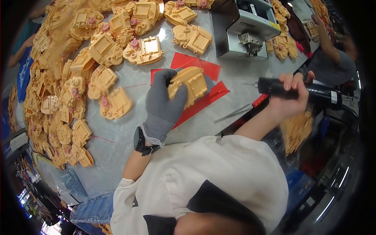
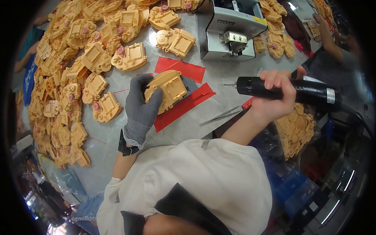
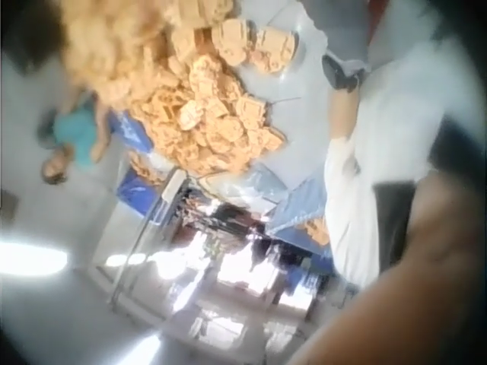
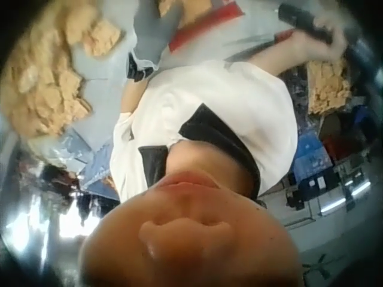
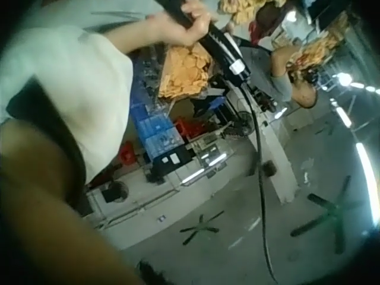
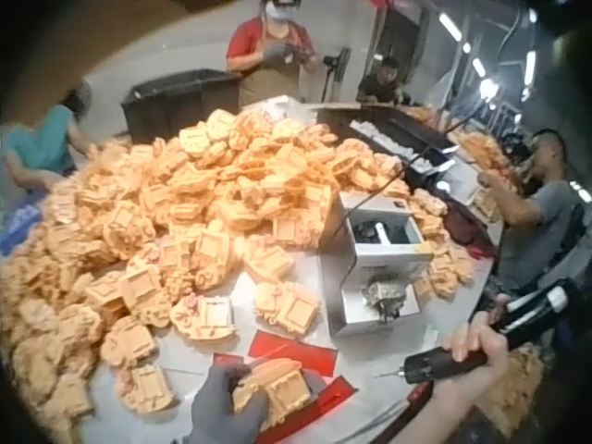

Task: The person assembles small plastic toy tank components using an electric screwdriver.

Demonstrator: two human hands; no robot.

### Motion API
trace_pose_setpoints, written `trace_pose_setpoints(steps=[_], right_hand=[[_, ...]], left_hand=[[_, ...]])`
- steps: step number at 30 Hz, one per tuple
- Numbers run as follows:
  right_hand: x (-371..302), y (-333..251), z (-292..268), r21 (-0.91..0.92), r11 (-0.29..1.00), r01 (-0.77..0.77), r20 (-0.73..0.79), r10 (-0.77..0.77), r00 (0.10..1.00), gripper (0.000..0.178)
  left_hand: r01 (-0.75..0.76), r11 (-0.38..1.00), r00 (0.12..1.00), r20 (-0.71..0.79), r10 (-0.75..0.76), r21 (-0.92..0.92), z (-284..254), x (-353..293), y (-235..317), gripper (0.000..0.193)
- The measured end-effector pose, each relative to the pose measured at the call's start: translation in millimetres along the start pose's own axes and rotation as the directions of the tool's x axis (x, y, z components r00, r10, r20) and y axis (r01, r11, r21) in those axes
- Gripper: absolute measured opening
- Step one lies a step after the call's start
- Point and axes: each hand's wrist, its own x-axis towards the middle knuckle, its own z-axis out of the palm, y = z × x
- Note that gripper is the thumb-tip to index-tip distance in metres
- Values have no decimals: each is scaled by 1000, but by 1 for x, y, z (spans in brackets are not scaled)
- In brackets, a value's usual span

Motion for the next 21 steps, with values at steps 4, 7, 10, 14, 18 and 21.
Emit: trace_pose_setpoints(steps=[4,7,10,14,18,21], right_hand=[[5,7,4,2,1000,-26,-24,26,999,43],[3,8,10,-4,1000,-25,-13,25,1000,43],[-2,9,21,11,999,-36,59,36,998,45],[-10,11,39,63,995,-72,174,60,983,46],[-26,19,54,68,987,-147,245,126,961,50],[-36,29,58,55,983,-176,366,145,919,59]], left_hand=[[-241,843,957,-27,289,481,-3,0,-2,37],[-307,755,918,-29,395,579,-3,-1,-12,45],[-399,763,859,-85,505,508,-8,-15,5,56],[-475,677,876,226,426,563,-1,1,-8,82],[-487,698,870,220,442,524,-4,2,-17,84],[-469,721,870,127,477,510,-6,-14,-22,74]])
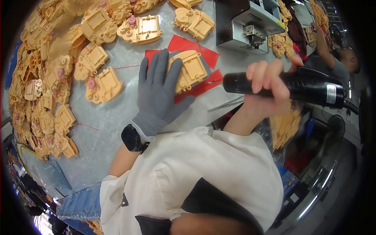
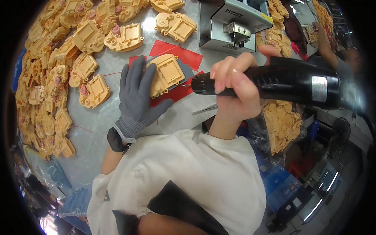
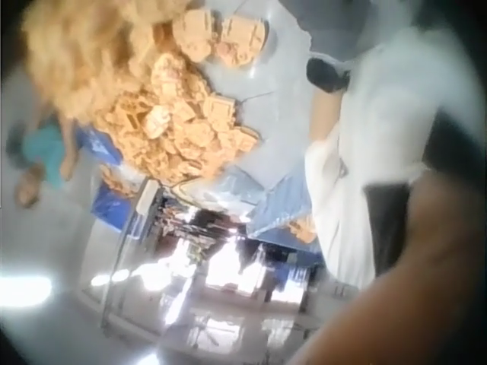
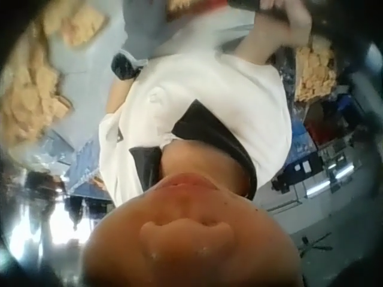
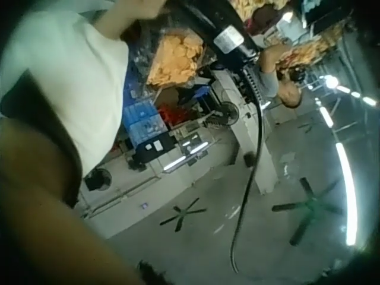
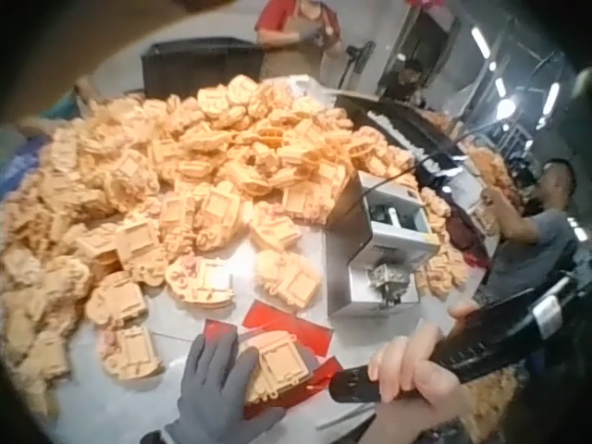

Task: The person assembles small plastic toy tank components using an electric screwdriver.

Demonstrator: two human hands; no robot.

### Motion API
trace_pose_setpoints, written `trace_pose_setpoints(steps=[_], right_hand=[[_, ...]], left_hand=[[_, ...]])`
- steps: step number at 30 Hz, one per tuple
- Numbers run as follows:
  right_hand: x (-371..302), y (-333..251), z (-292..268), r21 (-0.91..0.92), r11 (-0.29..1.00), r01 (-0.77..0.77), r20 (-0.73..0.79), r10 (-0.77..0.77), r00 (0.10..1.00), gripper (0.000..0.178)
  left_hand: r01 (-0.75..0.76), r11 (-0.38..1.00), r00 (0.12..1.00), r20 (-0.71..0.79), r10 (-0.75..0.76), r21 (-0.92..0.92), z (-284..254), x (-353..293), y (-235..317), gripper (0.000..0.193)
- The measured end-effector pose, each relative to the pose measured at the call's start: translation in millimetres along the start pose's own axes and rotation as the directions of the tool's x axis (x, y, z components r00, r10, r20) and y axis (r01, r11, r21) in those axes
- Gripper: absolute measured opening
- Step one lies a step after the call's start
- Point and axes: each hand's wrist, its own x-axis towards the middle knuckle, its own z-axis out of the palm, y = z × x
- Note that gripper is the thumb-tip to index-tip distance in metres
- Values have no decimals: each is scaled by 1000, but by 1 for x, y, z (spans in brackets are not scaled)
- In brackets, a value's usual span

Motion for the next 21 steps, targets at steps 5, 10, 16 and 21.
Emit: trace_pose_setpoints(steps=[5,10,16,21], right_hand=[[-2,6,14,-81,996,36,116,-27,993,57],[-4,19,25,-141,990,7,163,16,987,54],[-7,22,26,-203,979,-4,187,43,981,50],[-11,27,35,-248,968,-32,185,80,979,43]], left_hand=[[-7,957,982,-185,-48,-289,19,-31,-16,59],[-7,916,972,-219,-88,-401,21,-35,-20,53],[-4,920,973,-213,-86,-392,23,-40,-21,54],[12,914,974,-204,-103,-405,21,-40,-23,55]])
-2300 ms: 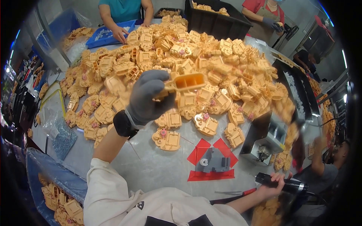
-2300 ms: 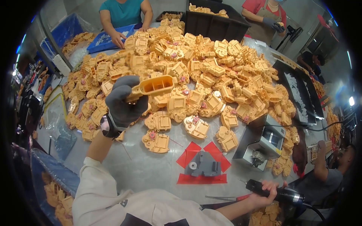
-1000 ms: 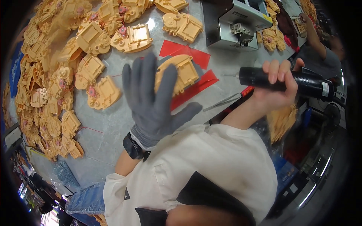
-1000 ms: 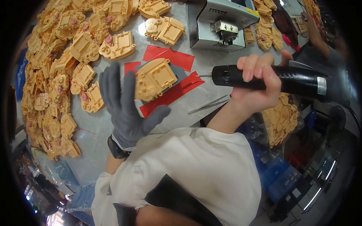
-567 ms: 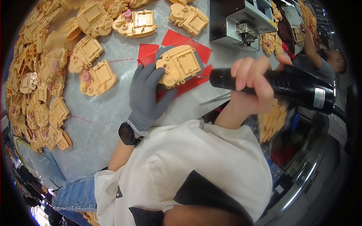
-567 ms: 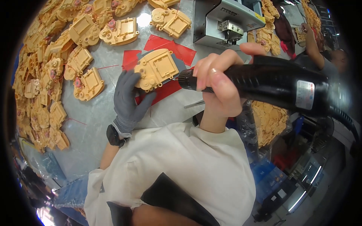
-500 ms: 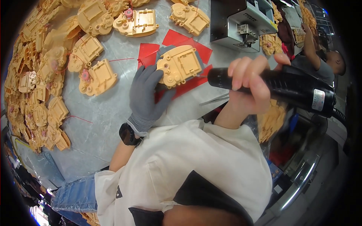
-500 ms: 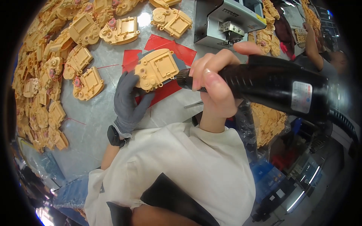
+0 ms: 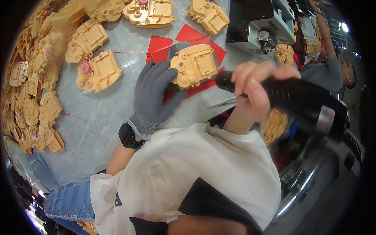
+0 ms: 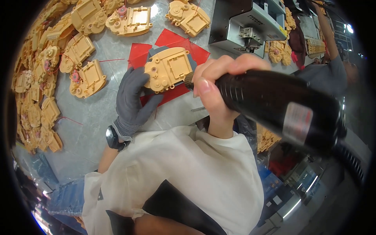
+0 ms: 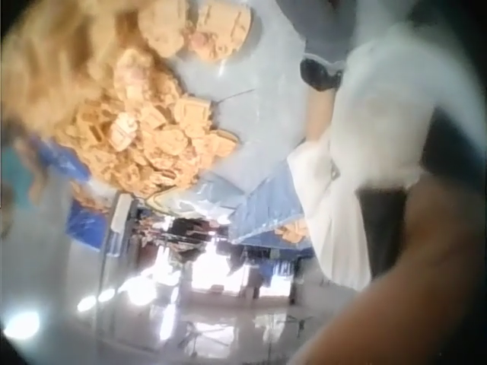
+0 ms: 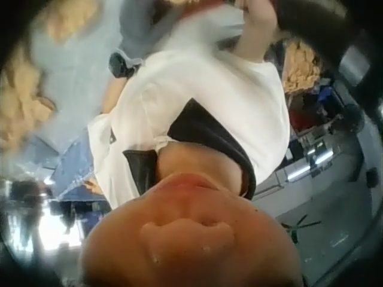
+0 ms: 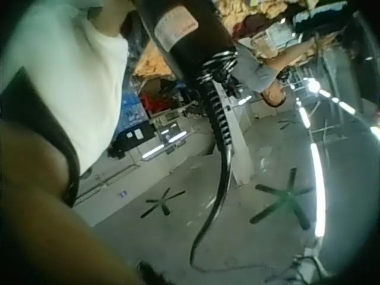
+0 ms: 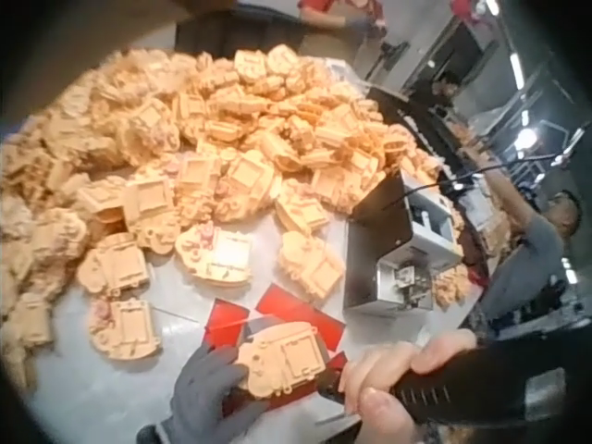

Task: The person assembles small plastic toy tank components using an electric screwdriver.

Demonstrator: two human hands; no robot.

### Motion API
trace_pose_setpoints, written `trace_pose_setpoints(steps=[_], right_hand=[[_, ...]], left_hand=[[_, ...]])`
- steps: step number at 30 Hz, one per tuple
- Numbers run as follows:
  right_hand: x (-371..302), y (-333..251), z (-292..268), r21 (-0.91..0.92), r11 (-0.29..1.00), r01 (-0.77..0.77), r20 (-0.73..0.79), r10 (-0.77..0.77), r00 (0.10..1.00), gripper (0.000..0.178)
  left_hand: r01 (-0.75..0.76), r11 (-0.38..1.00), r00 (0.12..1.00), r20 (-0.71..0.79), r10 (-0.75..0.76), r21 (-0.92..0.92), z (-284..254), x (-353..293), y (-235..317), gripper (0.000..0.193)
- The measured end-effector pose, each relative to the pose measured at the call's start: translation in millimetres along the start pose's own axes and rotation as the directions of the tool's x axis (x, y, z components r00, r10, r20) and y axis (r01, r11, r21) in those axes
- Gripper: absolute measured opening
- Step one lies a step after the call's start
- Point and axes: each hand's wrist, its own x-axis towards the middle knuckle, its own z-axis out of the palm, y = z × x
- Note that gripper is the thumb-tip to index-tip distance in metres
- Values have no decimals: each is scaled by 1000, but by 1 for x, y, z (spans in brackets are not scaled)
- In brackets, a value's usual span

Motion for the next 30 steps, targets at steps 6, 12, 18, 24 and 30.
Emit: trace_pose_setpoints(steps=[6,12,18,24,30], right_hand=[[-2,2,-2,-5,1000,19,34,-19,999,41],[-11,7,-5,-149,984,94,144,-73,987,42],[24,-26,-78,-82,967,242,-457,-252,853,43],[79,-5,-112,-448,880,158,-412,-359,837,36],[48,-9,-81,-97,995,9,-285,-37,958,40]], left_hand=[[17,998,1000,12,-16,-55,1,6,3,56],[74,992,996,50,-70,-101,-2,12,12,53],[216,929,976,40,-214,-299,3,-4,8,53],[216,954,976,38,-213,-208,8,-3,9,54],[197,970,980,13,-198,-142,3,-2,3,58]])
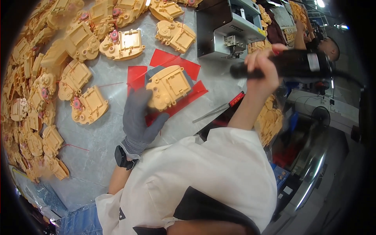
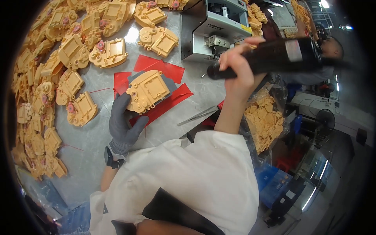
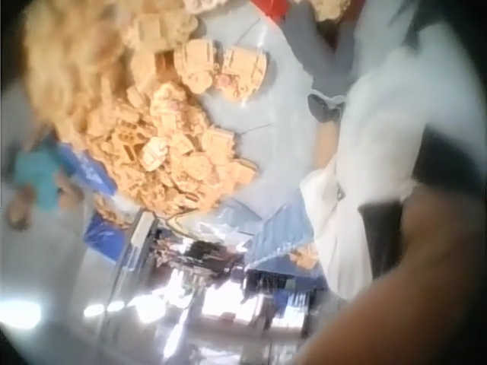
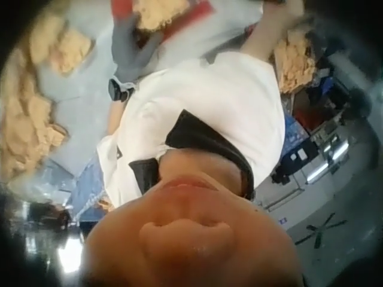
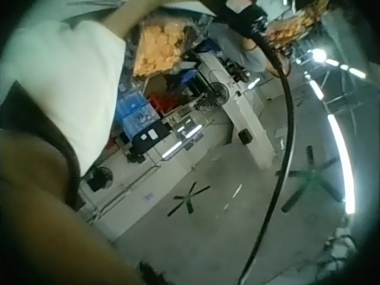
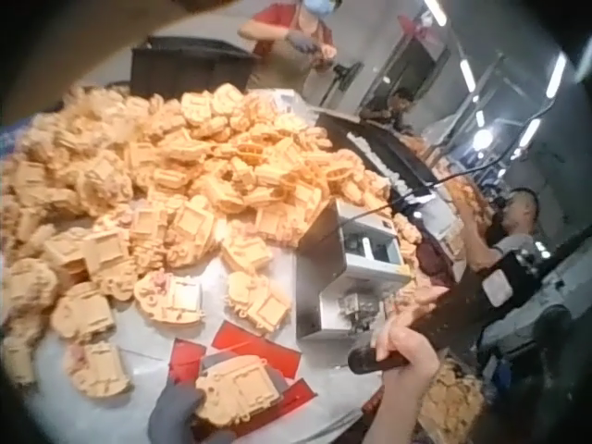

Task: The person assembles small plastic toy tank components using an electric screwdriver.

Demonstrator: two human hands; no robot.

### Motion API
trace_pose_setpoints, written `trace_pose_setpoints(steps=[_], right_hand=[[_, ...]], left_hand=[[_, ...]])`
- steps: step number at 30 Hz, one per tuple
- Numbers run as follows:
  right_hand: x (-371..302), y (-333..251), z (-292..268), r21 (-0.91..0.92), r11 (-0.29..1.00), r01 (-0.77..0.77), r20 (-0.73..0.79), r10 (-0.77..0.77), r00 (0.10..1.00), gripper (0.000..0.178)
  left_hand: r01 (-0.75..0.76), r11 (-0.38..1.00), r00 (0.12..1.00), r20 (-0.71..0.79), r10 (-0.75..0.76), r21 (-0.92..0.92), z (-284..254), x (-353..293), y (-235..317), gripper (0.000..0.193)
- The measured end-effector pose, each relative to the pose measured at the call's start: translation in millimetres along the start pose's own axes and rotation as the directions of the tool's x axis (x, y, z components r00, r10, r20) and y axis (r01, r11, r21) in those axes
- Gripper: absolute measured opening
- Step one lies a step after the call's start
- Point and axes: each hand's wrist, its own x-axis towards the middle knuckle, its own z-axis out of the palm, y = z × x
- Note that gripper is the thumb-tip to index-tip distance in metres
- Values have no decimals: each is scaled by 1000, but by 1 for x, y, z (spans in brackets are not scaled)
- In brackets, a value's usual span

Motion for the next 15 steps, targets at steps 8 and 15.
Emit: trace_pose_setpoints(steps=[8,15], right_hand=[[-70,-12,59,246,967,70,678,-223,701,77],[-87,2,76,176,983,61,632,-160,758,65]], left_hand=[[-129,990,989,75,124,65,-5,6,2,62],[-162,980,986,56,157,116,-7,1,0,64]])
